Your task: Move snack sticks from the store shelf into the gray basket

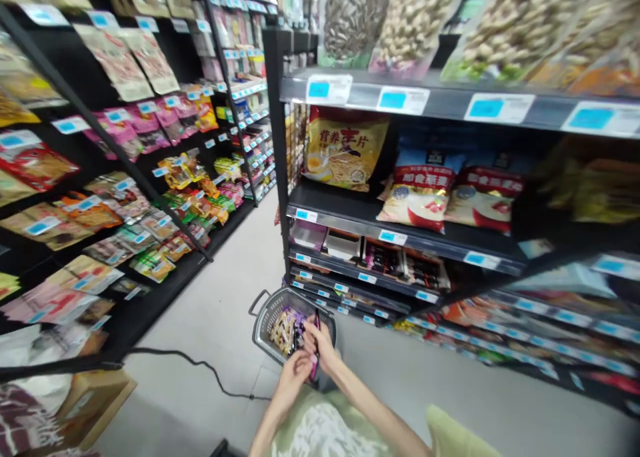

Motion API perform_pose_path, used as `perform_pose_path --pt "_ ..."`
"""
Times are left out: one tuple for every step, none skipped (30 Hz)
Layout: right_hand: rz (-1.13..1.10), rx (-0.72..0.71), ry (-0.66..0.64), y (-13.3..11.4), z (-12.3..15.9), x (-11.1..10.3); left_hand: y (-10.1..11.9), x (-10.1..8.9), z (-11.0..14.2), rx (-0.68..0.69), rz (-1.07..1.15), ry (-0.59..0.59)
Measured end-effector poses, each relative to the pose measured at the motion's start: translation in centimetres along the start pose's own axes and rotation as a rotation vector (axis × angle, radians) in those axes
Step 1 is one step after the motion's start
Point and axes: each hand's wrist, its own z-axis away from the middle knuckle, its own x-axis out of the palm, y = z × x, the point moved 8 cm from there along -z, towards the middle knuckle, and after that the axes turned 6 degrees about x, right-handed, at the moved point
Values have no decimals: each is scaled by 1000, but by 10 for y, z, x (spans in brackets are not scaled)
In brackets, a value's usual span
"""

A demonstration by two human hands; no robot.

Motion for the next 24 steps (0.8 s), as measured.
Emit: perform_pose_path --pt "-4 -34 46 -6 -1 -3 3 -2 -2 19 -18 42" --pt "-13 -61 94 -12 -1 -8 6 -4 -5 40 -37 84" --pt "-30 -80 137 -17 -3 -14 9 -4 -7 59 -60 119" --pt "-47 -93 172 -21 -4 -21 10 -4 -11 73 -84 144" --pt "-60 -102 197 -25 -5 -28 11 -2 -14 86 -106 157" --pt "-66 -114 213 -29 -7 -36 12 0 -18 95 -121 160" --pt "-68 -128 224 -34 -9 -45 12 3 -21 103 -131 159" --pt "-70 -138 232 -38 -10 -53 12 6 -25 111 -140 162" --pt "-69 -138 237 -42 -12 -62 13 8 -29 121 -151 173" --pt "-61 -129 245 -45 -13 -72 14 10 -33 134 -165 191" --pt "-44 -114 261 -49 -14 -82 16 11 -37 151 -184 217" --pt "-16 -93 272 -53 -15 -93 18 11 -41 169 -205 246" --pt "21 -69 272 -58 -15 -103 21 11 -45 187 -228 273" --pt "61 -42 257 -61 -14 -112 24 13 -50 202 -252 288" --pt "99 -14 227 -64 -14 -119 26 15 -55 212 -279 288" --pt "136 15 187 -67 -13 -126 27 20 -61 218 -313 273" --pt "169 36 150 -69 -12 -132 29 26 -67 222 -353 241" --pt "195 44 130 -73 -13 -140 30 34 -74 224 -396 202" --pt "211 38 134 -78 -14 -150 31 42 -80 227 -430 164" --pt "215 18 163 -87 -17 -161 31 50 -86 230 -447 141" --pt "200 -16 222 -99 -21 -176 31 56 -91 232 -448 133" --pt "163 -68 317 -115 -26 -194 31 62 -95 230 -434 136" --pt "114 -128 429 -134 -31 -213 30 66 -98 222 -410 137" --pt "59 -195 551 -155 -35 -233 27 70 -100 202 -384 132"
